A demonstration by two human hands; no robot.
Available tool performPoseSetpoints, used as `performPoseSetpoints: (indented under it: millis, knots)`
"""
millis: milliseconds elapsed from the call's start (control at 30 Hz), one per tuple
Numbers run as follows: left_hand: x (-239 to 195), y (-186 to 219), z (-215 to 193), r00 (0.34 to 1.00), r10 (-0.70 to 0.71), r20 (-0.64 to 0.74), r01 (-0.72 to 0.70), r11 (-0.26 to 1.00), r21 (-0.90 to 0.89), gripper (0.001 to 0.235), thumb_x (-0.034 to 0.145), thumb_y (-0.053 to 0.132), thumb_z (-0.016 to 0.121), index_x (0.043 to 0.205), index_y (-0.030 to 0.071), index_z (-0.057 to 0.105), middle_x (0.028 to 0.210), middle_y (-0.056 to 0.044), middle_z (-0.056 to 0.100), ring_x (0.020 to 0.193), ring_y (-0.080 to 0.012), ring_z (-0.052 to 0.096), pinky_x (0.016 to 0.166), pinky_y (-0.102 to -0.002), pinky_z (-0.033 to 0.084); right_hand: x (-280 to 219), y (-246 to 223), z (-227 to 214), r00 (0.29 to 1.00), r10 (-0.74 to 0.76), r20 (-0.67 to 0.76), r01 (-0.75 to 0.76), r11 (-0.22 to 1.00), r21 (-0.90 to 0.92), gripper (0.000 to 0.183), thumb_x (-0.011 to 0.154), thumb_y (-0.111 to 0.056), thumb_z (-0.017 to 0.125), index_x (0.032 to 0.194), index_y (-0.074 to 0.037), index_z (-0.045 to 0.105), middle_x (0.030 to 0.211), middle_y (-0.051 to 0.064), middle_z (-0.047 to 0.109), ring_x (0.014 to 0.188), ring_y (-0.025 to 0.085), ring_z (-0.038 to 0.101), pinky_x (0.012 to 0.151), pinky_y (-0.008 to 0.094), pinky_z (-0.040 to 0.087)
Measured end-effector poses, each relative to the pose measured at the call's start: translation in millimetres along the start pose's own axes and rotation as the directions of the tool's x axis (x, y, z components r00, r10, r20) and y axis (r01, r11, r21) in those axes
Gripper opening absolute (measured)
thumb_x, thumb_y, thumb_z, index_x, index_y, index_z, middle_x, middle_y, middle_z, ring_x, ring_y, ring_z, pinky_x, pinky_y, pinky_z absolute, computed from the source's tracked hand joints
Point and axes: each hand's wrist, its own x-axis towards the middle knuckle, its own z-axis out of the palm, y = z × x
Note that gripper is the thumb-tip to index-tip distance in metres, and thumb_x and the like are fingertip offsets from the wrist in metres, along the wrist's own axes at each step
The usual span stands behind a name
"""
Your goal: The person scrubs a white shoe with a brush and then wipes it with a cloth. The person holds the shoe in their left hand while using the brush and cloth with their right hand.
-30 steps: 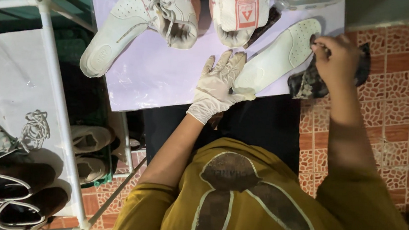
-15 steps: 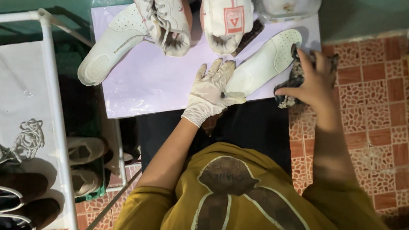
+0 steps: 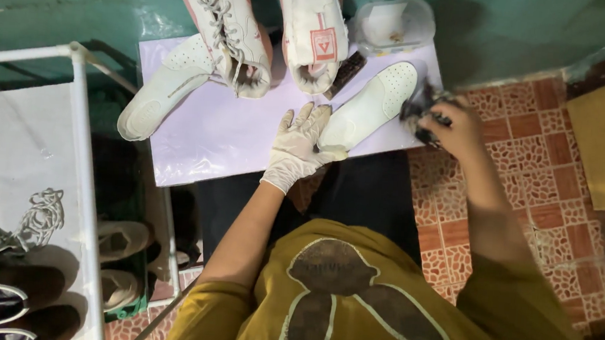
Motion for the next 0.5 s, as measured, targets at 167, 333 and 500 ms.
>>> performPoseSetpoints:
  millis: [167, 333, 500]
  knots:
    - [1.8, -2.5, 3.9, 1.0, 0.0, -0.018, 0.0, 1.0, -0.007, 0.101, 0.082, 0.08, 0.055, 0.162, 0.027, 0.025, 0.17, 0.008, 0.021, 0.158, -0.0175, 0.01, 0.13, -0.05, 0.007, 21.8, -44.5, -25.8, 0.988, 0.118, -0.097, -0.128, 0.987, -0.101, 0.051, 0.092, -0.029, 0.085, 0.135, -0.013, 0.065, 0.114, 0.019, 0.063, 0.102, 0.041, 0.068, 0.077, 0.052, 0.059]
    - [-1.9, -0.1, 6.7, 0.999, -0.002, -0.037, 0.0, 0.999, -0.032, 0.099, 0.083, 0.075, 0.059, 0.162, 0.027, 0.025, 0.17, 0.007, 0.022, 0.158, -0.0181, 0.011, 0.13, -0.05, 0.006, 39.7, -43.5, -2.3, 0.972, 0.019, -0.234, -0.089, 0.952, -0.293, 0.027, 0.086, -0.036, 0.083, 0.112, -0.031, 0.078, 0.093, 0.001, 0.061, 0.08, 0.028, 0.071, 0.058, 0.039, 0.058]
    - [0.8, -0.8, 10.4, 0.998, -0.014, -0.054, 0.01, 0.998, -0.068, 0.103, 0.079, 0.082, 0.058, 0.161, 0.026, 0.028, 0.169, 0.006, 0.025, 0.158, -0.0184, 0.014, 0.13, -0.047, 0.006, 55.6, -59.5, 46.3, 0.994, -0.032, -0.105, 0.003, 0.964, -0.267, 0.022, 0.086, -0.026, 0.074, 0.107, -0.019, 0.072, 0.103, 0.009, 0.061, 0.085, 0.037, 0.07, 0.063, 0.053, 0.06]
